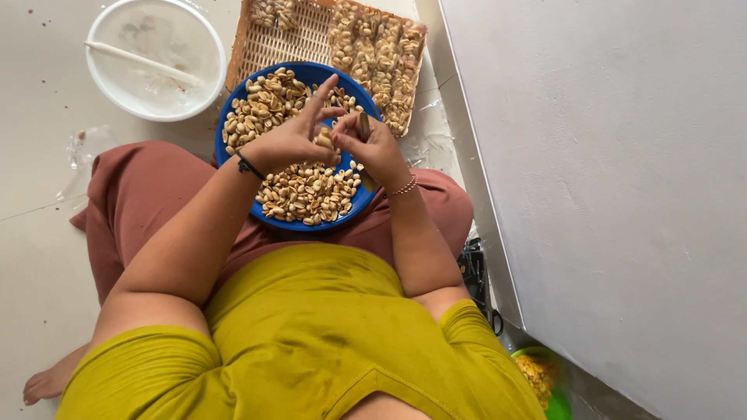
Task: Sort and inspect nuts from a basket into a bowl by hand and using a spoon
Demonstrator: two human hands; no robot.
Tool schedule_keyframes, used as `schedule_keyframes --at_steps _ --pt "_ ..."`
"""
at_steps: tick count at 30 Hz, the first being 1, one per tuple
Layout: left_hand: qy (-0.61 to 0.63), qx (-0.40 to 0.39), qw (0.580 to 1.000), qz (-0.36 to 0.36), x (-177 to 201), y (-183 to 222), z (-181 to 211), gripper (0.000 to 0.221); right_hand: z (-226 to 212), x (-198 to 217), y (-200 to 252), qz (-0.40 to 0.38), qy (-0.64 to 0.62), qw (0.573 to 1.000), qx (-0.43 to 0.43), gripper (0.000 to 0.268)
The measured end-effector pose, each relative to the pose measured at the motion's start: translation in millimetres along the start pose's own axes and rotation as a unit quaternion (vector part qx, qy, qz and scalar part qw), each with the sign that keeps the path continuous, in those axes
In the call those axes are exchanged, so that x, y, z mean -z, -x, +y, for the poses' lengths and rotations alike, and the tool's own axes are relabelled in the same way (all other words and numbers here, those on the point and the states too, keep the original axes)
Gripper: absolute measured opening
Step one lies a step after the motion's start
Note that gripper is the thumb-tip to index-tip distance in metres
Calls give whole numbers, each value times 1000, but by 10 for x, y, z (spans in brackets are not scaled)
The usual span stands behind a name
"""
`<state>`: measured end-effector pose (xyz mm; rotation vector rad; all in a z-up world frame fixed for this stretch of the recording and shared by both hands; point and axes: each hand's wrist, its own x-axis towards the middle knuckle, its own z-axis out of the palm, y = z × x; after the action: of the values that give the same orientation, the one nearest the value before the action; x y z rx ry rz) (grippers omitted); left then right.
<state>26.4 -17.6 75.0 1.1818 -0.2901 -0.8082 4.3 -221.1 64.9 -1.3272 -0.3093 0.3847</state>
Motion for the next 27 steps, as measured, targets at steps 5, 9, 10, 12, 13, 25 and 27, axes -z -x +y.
schedule_keyframes --at_steps 5,9,10,12,13,25,27 --pt "-4 -41 985 166 45 40 -407 49 277 134 -121 98 -6 995 35 18" --pt "8 -86 970 226 -89 117 -472 43 257 43 -140 104 3 994 20 20" --pt "10 -86 970 228 -97 107 -494 43 310 44 -147 102 4 995 19 20" --pt "13 -94 957 276 -117 97 -545 31 419 40 -154 106 6 994 16 21" --pt "16 -94 956 278 -102 92 -589 31 433 34 -150 104 7 994 13 21" --pt "-17 -88 935 342 40 91 -803 13 294 -80 -143 60 54 996 -28 25" --pt "-83 -94 932 339 48 92 -816 5 339 -71 -143 78 54 995 -38 22"
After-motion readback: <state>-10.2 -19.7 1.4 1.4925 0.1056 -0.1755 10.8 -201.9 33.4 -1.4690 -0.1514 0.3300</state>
